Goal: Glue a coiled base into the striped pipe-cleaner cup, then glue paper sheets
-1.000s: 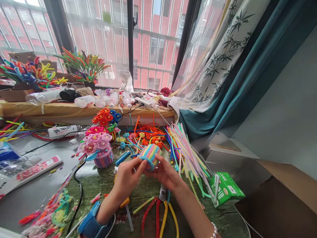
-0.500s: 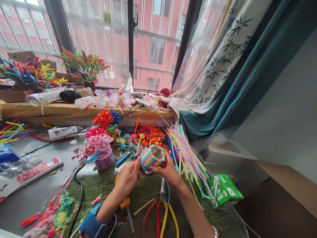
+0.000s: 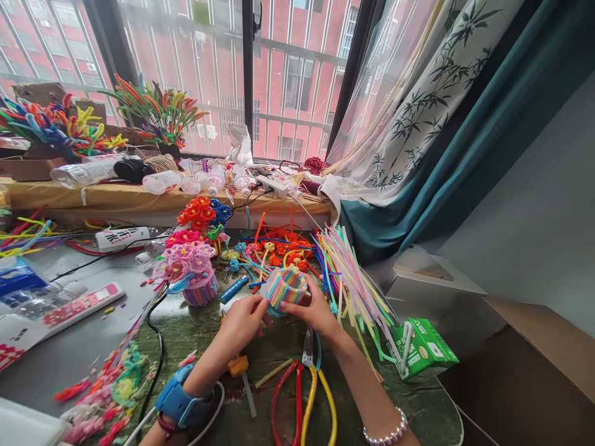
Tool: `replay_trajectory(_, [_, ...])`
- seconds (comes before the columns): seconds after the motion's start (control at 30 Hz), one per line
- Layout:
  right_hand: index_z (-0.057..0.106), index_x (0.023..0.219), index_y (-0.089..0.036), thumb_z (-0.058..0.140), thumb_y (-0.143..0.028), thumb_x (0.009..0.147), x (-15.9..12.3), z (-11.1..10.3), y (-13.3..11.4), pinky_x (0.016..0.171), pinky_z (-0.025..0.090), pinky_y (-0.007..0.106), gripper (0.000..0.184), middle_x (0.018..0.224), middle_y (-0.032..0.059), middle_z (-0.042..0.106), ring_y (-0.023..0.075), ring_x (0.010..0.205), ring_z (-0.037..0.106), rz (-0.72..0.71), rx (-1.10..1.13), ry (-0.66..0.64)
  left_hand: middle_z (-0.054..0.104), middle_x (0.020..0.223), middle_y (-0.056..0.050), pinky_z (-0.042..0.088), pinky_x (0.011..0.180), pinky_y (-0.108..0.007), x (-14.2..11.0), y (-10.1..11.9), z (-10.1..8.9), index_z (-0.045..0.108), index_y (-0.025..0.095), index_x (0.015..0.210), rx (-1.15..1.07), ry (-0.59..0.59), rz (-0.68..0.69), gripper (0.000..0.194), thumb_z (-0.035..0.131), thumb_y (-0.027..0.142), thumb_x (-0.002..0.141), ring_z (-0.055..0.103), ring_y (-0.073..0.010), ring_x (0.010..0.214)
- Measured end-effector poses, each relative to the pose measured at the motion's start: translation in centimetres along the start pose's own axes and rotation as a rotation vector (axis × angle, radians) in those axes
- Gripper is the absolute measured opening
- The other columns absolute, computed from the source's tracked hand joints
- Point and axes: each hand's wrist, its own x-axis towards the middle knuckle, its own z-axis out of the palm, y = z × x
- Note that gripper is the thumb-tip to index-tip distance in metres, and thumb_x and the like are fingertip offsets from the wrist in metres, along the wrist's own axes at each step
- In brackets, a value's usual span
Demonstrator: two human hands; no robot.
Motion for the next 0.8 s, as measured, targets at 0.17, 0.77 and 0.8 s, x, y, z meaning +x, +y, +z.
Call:
replay_trajectory(0.17, [0.059,0.118,-0.028,0.090,-0.029,0.062,-0.18,0.09,-0.24,0.081,0.057,0.030,0.064,0.105,0.0008,0.073,0.0192,0.091,0.071,0.003,-0.008,-0.020,0.070,0.060,-0.003,0.035,0.038,-0.024,0.24,-0.10,0.03,0.058,0.019,0.070,-0.088,-0.062,-0.030,0.040,0.049,0.057,0.079,0.055,-0.0140,0.039])
replay_trajectory(0.77, [0.050,0.121,-0.030,0.090,-0.037,0.061,-0.44,0.58,-0.13,0.079,0.056,0.031,0.073,0.106,0.0023,0.070,0.0208,0.097,0.069,0.006,-0.071,-0.058,0.067,0.055,-0.001,0.033,0.036,-0.022,0.48,-0.28,0.12,0.052,0.019,0.073,-0.170,-0.107,-0.101,0.048,0.049,0.067,0.070,0.047,-0.0093,0.033])
replay_trajectory(0.8, [0.050,0.121,-0.030,0.090,-0.036,0.061,-0.46,0.64,-0.14,0.080,0.056,0.031,0.072,0.108,0.0022,0.069,0.0208,0.098,0.069,0.000,-0.068,-0.063,0.067,0.055,-0.001,0.033,0.036,-0.022,0.47,-0.33,0.12,0.052,0.019,0.073,-0.159,-0.100,-0.101,0.048,0.049,0.067,0.071,0.046,-0.0093,0.033])
